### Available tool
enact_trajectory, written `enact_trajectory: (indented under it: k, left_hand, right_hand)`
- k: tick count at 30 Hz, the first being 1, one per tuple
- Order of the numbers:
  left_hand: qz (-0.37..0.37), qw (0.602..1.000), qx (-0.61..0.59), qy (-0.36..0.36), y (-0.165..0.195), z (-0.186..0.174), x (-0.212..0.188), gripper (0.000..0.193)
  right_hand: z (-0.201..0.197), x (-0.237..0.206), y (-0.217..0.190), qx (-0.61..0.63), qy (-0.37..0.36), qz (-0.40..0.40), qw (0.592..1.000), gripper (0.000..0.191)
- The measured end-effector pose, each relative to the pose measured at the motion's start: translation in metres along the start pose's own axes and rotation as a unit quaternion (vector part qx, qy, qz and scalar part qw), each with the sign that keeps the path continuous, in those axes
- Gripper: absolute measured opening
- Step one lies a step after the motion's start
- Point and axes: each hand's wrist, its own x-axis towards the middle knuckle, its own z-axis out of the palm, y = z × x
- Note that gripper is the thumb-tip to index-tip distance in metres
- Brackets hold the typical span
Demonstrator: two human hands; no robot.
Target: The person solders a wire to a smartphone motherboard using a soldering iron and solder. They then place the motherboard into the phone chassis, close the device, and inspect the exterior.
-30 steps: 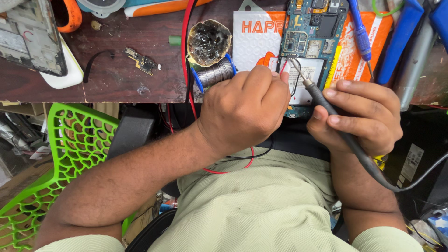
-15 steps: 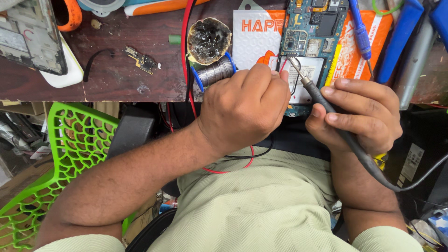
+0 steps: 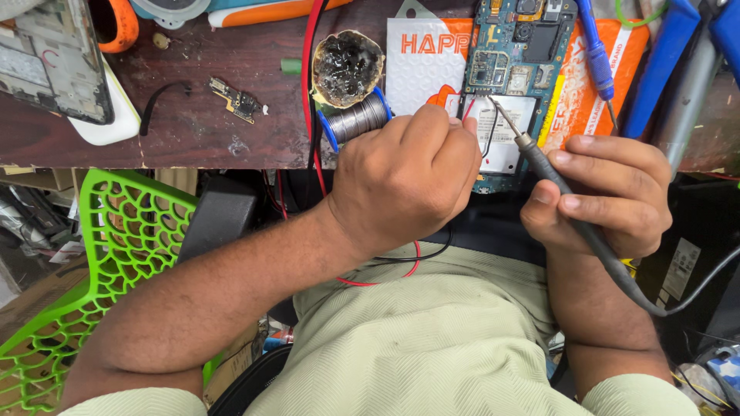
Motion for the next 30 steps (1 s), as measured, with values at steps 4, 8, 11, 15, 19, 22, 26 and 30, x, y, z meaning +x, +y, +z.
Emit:
enact_trajectory:
  k: [4,8,11,15,19,22,26,30]
  left_hand:
    - [-0.004,1.000,0.006,-0.001,0.001,0.001,0.001,0.029]
    - [-0.007,1.000,0.001,-0.004,0.001,0.000,0.001,0.029]
    - [-0.008,1.000,-0.006,-0.003,0.001,-0.001,0.001,0.028]
    - [-0.007,1.000,-0.003,-0.005,0.001,-0.001,0.001,0.029]
    - [-0.004,1.000,0.001,-0.006,0.001,-0.001,0.001,0.030]
    - [-0.005,1.000,0.003,-0.005,0.001,-0.002,0.002,0.029]
    - [-0.005,1.000,0.004,-0.008,0.001,-0.002,0.002,0.030]
    - [-0.007,1.000,0.003,-0.008,0.001,-0.003,0.002,0.029]
  right_hand:
    - [-0.001,-0.002,0.002,-0.001,0.005,-0.012,1.000,0.029]
    - [0.000,-0.004,0.003,-0.002,0.009,-0.009,1.000,0.029]
    - [0.000,-0.005,0.002,-0.002,0.014,-0.005,1.000,0.029]
    - [0.002,-0.002,0.000,-0.008,0.017,-0.005,1.000,0.030]
    - [0.015,0.003,-0.001,0.001,0.103,-0.017,0.995,0.032]
    - [0.026,0.004,0.002,0.041,0.166,-0.031,0.985,0.036]
    - [0.021,0.004,0.001,0.069,0.087,-0.035,0.993,0.033]
    - [0.007,0.008,-0.010,-0.057,-0.022,0.010,0.998,0.024]
